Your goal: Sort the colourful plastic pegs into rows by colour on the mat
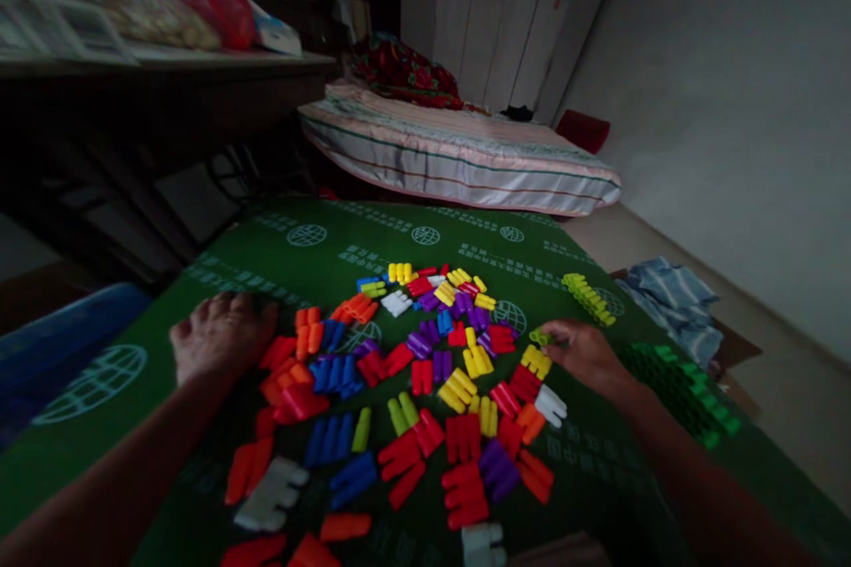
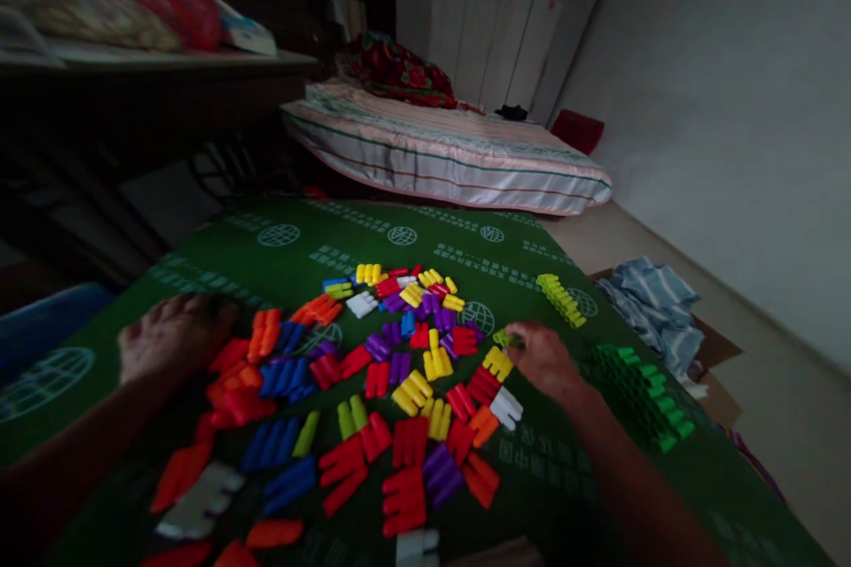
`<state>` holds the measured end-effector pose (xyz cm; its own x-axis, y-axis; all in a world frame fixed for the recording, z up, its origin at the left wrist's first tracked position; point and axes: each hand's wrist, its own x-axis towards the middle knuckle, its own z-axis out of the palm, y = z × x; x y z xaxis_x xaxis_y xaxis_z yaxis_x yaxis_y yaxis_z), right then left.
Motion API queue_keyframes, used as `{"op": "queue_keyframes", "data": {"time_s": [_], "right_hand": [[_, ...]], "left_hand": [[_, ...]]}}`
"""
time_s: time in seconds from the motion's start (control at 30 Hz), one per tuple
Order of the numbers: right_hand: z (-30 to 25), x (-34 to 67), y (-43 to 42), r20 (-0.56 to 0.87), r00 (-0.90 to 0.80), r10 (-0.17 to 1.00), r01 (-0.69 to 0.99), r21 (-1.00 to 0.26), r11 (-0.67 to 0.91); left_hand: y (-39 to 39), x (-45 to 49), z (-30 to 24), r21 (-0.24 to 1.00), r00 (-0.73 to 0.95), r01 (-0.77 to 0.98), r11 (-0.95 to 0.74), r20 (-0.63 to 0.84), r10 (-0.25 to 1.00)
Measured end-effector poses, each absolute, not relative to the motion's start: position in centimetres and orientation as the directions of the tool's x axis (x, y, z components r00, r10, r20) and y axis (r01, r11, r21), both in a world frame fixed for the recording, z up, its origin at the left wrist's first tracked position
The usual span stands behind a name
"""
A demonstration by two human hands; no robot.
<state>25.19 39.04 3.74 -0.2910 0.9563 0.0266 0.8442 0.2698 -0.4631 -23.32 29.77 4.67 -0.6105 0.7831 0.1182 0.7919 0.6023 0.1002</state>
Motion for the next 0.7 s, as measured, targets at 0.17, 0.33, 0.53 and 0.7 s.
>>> {"op": "queue_keyframes", "data": {"time_s": [0.17,0.33,0.53,0.7], "right_hand": [[6.5,21.3,37.4,-0.031,-0.271,0.962,0.958,-0.101,0.267],[8.8,15.6,33.2,0.112,-0.476,0.872,0.849,-0.202,0.489],[7.7,6.9,27.9,-0.057,-0.805,0.591,0.572,-0.343,0.745],[7.3,4.5,27.4,-0.11,-0.834,0.541,0.549,-0.273,0.79]], "left_hand": [[29.4,-22.9,4.5,0.109,-0.608,0.794,0.598,0.143,0.781],[28.8,-22.4,4.9,0.122,-0.572,0.82,0.559,0.14,0.808],[28.7,-22.3,5.2,0.136,-0.562,0.826,0.547,0.127,0.817],[29.2,-23.2,5.3,0.154,-0.595,0.801,0.578,0.101,0.797]]}}
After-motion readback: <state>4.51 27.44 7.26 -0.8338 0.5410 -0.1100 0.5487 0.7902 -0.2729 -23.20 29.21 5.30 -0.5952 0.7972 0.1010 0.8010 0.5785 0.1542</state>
